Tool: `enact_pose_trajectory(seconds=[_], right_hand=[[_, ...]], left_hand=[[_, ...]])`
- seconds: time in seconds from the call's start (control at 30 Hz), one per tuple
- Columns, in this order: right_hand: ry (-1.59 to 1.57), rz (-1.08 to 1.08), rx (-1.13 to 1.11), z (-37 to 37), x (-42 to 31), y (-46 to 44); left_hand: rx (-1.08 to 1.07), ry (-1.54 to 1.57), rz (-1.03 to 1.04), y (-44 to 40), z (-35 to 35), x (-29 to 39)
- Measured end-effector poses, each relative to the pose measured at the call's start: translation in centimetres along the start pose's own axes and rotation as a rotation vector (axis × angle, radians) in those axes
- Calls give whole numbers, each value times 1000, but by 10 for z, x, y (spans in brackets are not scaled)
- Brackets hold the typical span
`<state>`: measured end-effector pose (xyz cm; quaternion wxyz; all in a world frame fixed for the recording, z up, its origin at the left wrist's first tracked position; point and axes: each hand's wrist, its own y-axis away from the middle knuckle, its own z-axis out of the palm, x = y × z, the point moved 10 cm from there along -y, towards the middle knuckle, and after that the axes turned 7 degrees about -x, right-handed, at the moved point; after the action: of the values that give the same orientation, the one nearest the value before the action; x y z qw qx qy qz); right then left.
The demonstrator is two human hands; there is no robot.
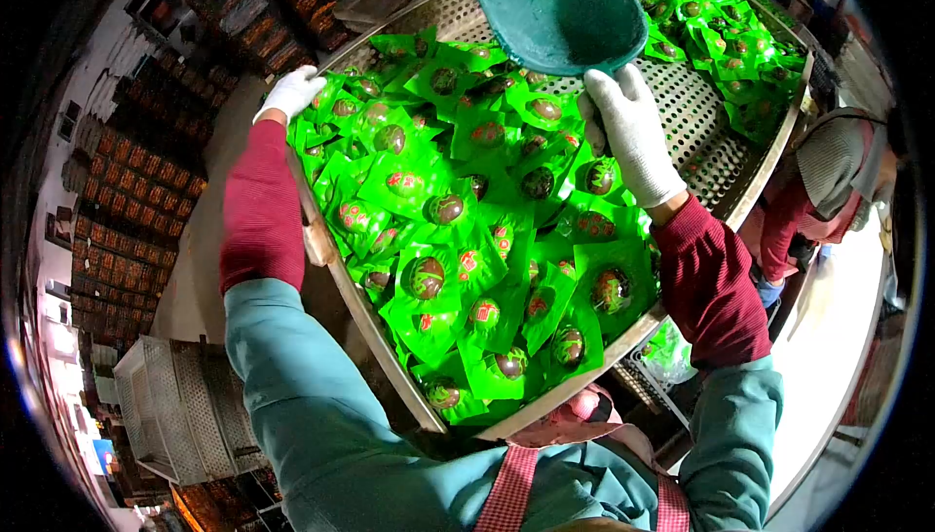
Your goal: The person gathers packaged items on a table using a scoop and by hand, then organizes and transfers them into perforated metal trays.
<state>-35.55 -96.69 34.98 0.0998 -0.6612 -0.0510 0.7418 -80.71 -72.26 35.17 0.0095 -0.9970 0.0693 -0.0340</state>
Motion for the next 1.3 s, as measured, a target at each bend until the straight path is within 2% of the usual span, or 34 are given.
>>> enact_pose_trajectory(seconds=[0.03, 0.1, 0.13, 0.17, 0.3, 0.43, 0.5, 0.53, 0.57, 0.63, 0.7, 0.77, 0.83, 0.87, 0.9, 0.97, 1.03, 1.1, 1.13, 1.17, 1.23, 1.3], right_hand=[[2, 4, -2, 0, 0, 0], [-17, -8, -27, 3, -2, 0], [-17, 3, -33, 6, -1, 1], [-12, 15, -37, 7, 0, 2], [46, 10, -78, 12, -2, 5], [53, 52, -74, 8, 6, 5], [91, 5, -92, 6, 4, 3], [64, 16, -59, 5, 1, 5], [114, -2, -65, 3, 2, 2], [108, -39, -55, 0, 0, 1], [178, -67, -55, -1, -1, 0], [232, -76, -94, 4, 2, -2], [274, -86, -99, 6, 3, -2], [330, -67, -60, 6, 5, 0], [207, -3, -103, 12, -3, 6], [297, -91, -68, 16, -22, 16], [293, -58, -70, 13, -11, 8], [264, -39, -74, 12, -7, 6], [213, -72, -137, 15, -7, 6], [207, -62, -109, 15, -8, 7], [240, -43, -73, 13, -9, 9], [252, -95, -55, 18, -22, 21]], left_hand=[[-147, 85, -23, 16, 11, 6], [-71, -208, 87, 30, 9, 39], [17, -236, 112, 24, 15, 44], [130, -199, 179, 22, 17, 52], [193, -80, 226, -7, 30, 73], [121, -195, 140, -7, 28, 83], [66, -416, -9, 6, 17, 92], [116, -276, 8, 4, 14, 87], [160, -154, 164, 7, 17, 93], [-16, -189, 296, 4, 58, 94], [-62, -286, 298, -3, 79, 89], [-229, -975, 543, -5, 101, 102], [-298, -716, 531, -10, 97, 105], [-269, -777, 586, -14, 93, 107], [-108, -282, 369, -15, 63, 110], [79, -285, 587, 13, 36, 142], [-65, -117, 607, 114, -11, 228], [-243, 17, 808, 173, 14, 253], [-176, -23, 930, 212, 13, 272], [-106, -66, 1055, 256, 10, 290], [-148, -143, 1074, 318, 12, 308], [-302, -157, 1002, 353, 30, 308]])
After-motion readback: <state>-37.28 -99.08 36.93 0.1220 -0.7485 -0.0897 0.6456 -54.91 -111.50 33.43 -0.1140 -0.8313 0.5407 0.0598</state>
